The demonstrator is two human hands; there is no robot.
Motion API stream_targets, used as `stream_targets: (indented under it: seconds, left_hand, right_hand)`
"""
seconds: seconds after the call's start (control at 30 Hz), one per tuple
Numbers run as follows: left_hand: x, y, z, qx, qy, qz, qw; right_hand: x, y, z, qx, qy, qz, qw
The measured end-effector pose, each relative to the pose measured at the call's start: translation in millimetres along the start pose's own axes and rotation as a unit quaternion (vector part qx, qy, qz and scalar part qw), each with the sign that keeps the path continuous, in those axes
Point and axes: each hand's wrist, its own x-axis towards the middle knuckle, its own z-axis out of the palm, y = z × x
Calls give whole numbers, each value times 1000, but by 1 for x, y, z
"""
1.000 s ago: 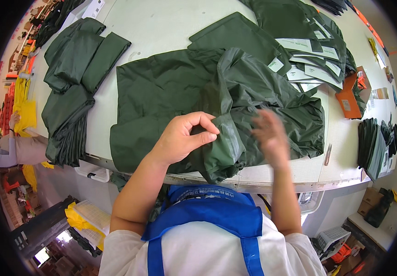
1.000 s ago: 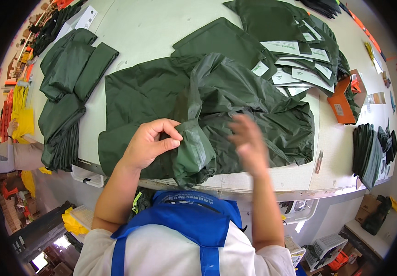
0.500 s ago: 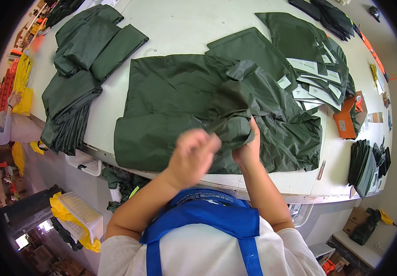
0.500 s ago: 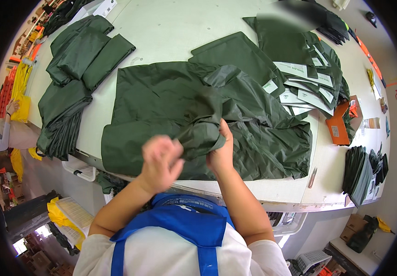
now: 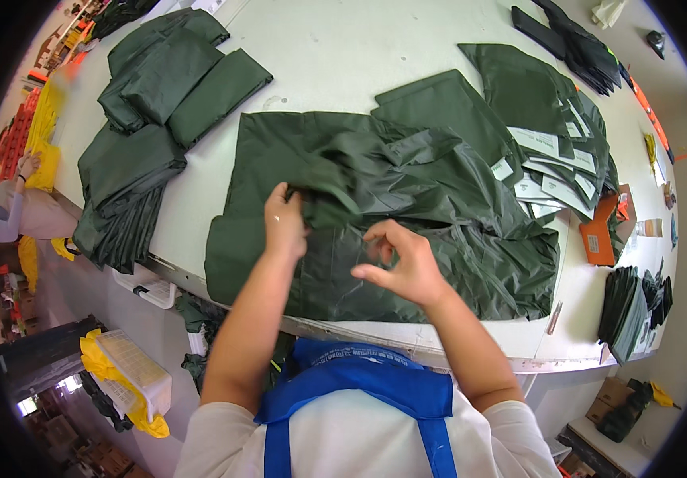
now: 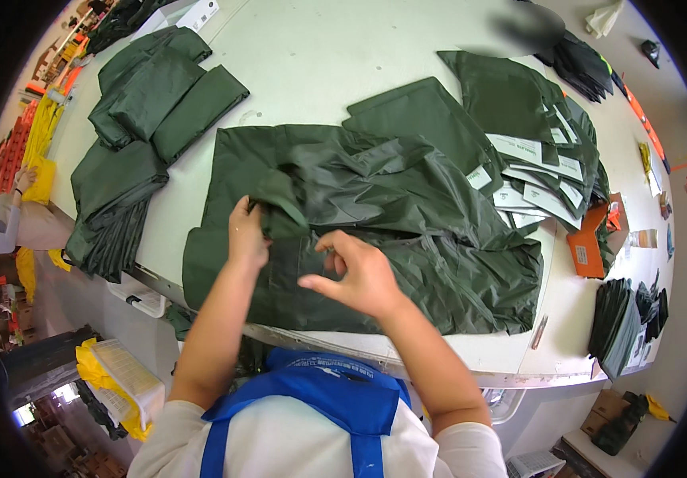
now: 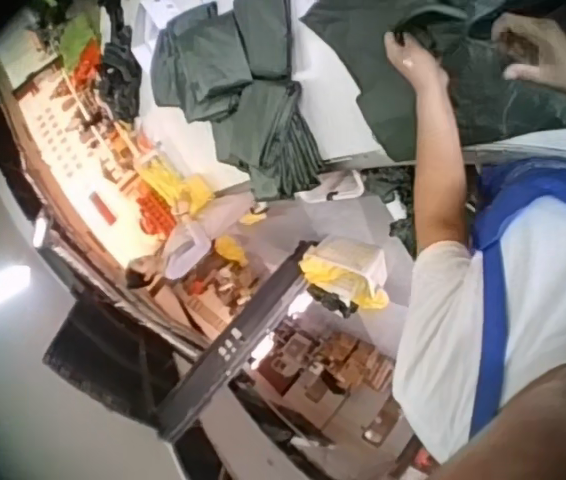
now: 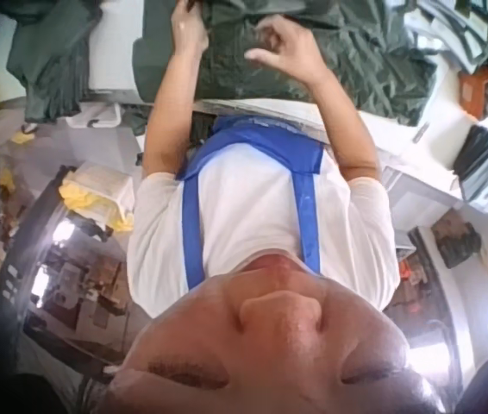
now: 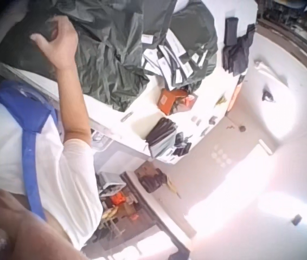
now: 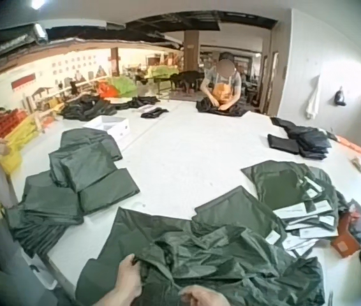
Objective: The person folds a green jacket on a white table, aligns the edges, and places it into a plastic packaging bag. The person then folds the jacket again and places it into a white box.
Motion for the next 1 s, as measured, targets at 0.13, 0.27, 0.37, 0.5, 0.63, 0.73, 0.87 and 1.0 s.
stream_targets:
  seconds: [0.13, 0.27, 0.37, 0.5, 0.63, 0.73, 0.87, 1.0]
  left_hand:
    - [104, -17, -84, 508, -27, 173, 843]
    - [158, 6, -76, 399, -57, -14, 915]
    - [168, 7, -80, -45, -123, -144, 981]
    - [176, -26, -84, -18, -59, -127, 990]
    - [171, -29, -70, 447, 28, 164, 879]
    - [166, -12, -63, 549, 0, 142, 824]
    - [158, -8, -58, 595, -13, 85, 799]
    - [163, 7, -64, 599, -38, 65, 797]
  right_hand:
    - [31, 80, -61, -220, 169, 8, 961]
    - [41, 192, -112, -452, 180, 202, 850]
    - [33, 214, -113, -495, 122, 203, 836]
    - [81, 223, -139, -378, 255, 82, 886]
    - [137, 215, -140, -171, 158, 37, 972]
    - [142, 188, -147, -220, 75, 69, 970]
    - [145, 176, -136, -508, 50, 130, 850]
    - [142, 218, -112, -567, 176, 192, 781]
